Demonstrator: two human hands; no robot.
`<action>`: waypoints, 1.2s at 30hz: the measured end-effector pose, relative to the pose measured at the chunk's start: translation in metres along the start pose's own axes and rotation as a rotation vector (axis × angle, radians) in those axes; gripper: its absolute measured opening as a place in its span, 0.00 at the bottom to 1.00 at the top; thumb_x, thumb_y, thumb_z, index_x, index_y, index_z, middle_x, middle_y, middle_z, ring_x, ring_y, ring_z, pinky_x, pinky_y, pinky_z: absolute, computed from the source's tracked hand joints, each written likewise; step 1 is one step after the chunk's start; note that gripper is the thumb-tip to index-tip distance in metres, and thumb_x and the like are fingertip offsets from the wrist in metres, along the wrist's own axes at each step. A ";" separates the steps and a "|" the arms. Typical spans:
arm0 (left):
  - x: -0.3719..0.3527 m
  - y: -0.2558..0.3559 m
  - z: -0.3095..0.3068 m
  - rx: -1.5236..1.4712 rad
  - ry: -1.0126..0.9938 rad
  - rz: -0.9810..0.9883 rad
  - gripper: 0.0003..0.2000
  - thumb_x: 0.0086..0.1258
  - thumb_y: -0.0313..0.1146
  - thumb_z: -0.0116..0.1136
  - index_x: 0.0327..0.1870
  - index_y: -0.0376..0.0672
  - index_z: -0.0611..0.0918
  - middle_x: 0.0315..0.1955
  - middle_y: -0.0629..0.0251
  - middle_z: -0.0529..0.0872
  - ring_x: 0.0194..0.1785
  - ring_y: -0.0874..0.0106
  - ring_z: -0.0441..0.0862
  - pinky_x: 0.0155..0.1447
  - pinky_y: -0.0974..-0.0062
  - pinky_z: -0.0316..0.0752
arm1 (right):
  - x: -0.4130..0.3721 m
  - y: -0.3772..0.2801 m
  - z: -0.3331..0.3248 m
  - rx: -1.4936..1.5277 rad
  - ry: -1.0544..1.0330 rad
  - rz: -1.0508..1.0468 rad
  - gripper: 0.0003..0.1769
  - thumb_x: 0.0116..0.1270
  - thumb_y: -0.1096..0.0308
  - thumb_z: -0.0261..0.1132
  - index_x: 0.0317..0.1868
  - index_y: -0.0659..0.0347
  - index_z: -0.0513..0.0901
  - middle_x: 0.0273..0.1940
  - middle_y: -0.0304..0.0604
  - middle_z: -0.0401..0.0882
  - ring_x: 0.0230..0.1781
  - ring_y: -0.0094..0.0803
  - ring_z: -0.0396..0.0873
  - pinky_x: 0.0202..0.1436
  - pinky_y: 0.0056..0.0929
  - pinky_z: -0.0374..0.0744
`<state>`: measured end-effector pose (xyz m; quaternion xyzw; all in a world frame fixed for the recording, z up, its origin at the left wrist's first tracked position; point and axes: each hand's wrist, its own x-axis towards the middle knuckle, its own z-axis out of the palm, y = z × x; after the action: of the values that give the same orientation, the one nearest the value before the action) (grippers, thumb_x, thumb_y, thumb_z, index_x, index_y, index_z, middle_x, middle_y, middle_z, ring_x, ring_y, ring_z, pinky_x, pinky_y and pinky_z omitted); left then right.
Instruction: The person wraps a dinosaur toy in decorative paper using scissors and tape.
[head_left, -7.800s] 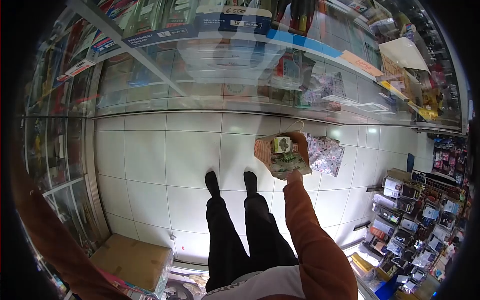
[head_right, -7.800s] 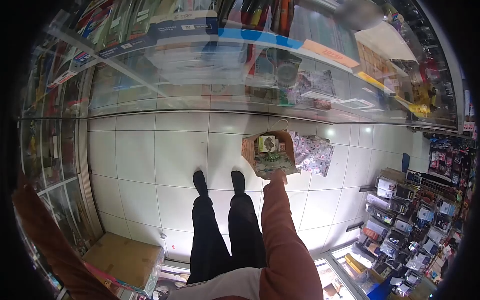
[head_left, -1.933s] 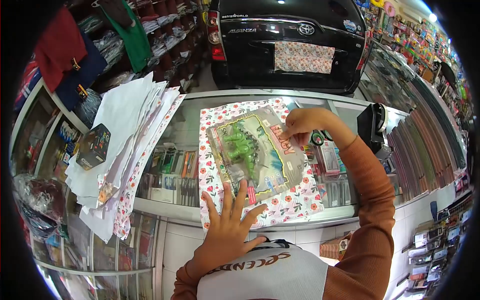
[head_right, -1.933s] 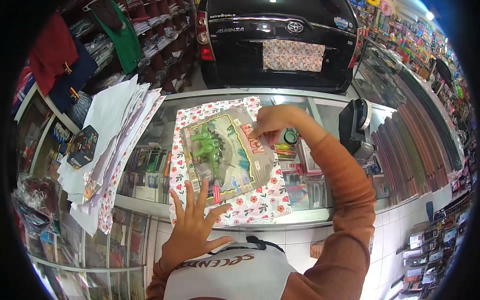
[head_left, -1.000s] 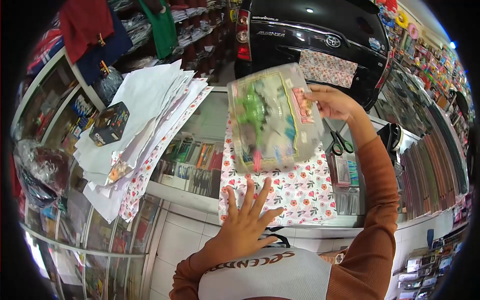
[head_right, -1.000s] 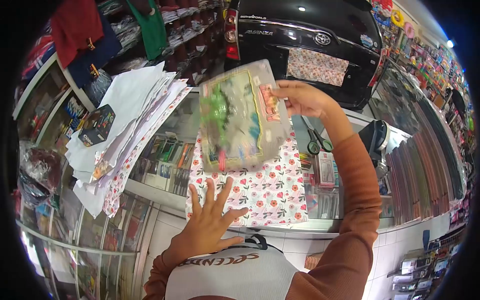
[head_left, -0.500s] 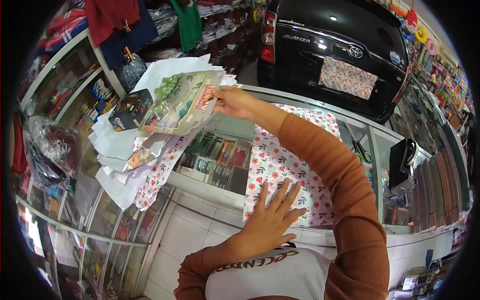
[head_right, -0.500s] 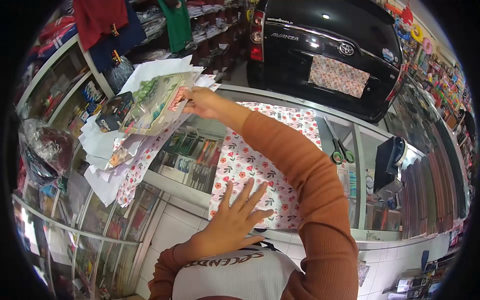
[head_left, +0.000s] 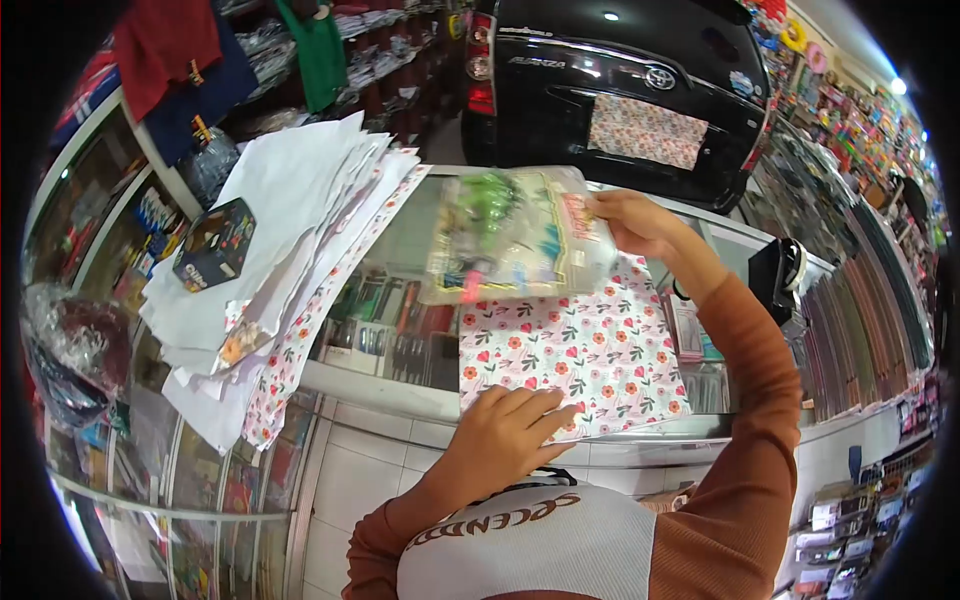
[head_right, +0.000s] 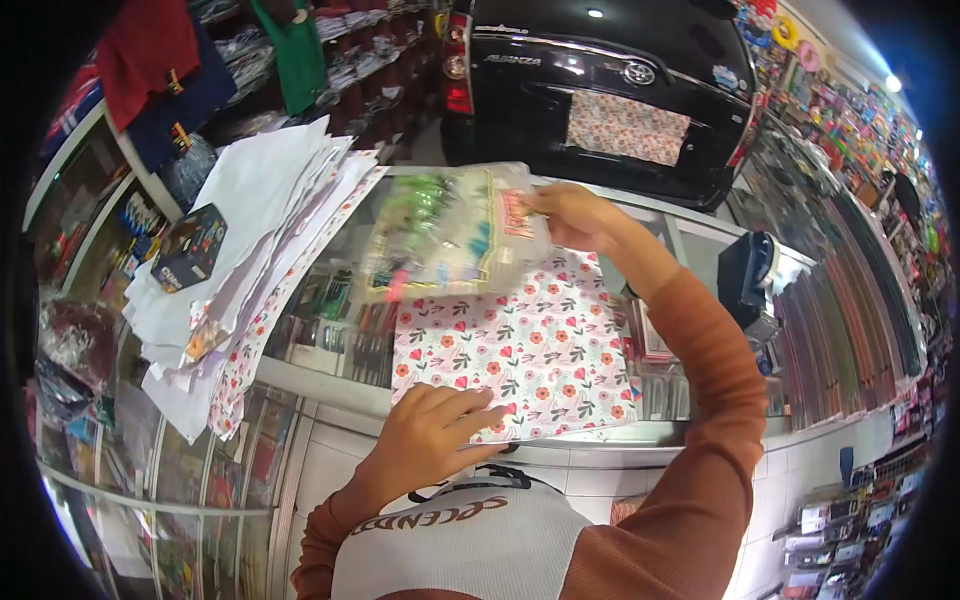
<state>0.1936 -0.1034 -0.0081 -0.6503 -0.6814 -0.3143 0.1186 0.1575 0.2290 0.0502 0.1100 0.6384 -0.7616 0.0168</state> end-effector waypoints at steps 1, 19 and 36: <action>-0.001 -0.002 0.000 -0.025 0.004 -0.005 0.19 0.55 0.42 0.73 0.47 0.48 0.87 0.46 0.68 0.87 0.46 0.70 0.81 0.50 0.70 0.72 | -0.013 0.005 -0.020 -0.007 -0.008 0.013 0.18 0.76 0.66 0.60 0.58 0.69 0.75 0.50 0.45 0.82 0.47 0.28 0.83 0.54 0.30 0.82; -0.005 -0.008 0.004 -0.090 0.073 0.047 0.16 0.53 0.39 0.74 0.44 0.49 0.88 0.33 0.73 0.79 0.42 0.69 0.76 0.50 0.70 0.69 | -0.075 0.016 -0.023 -0.556 0.156 0.245 0.25 0.72 0.62 0.65 0.59 0.63 0.62 0.28 0.46 0.80 0.20 0.32 0.82 0.22 0.27 0.83; -0.002 -0.007 0.003 -0.149 0.126 0.006 0.14 0.50 0.36 0.76 0.39 0.49 0.89 0.38 0.72 0.84 0.45 0.69 0.79 0.51 0.70 0.71 | 0.000 -0.052 0.046 -0.044 -0.063 -0.312 0.20 0.71 0.69 0.66 0.57 0.63 0.70 0.46 0.44 0.81 0.49 0.29 0.82 0.55 0.37 0.85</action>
<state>0.1883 -0.1031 -0.0139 -0.6384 -0.6453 -0.4040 0.1135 0.1417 0.1935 0.1079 -0.0147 0.6634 -0.7439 -0.0793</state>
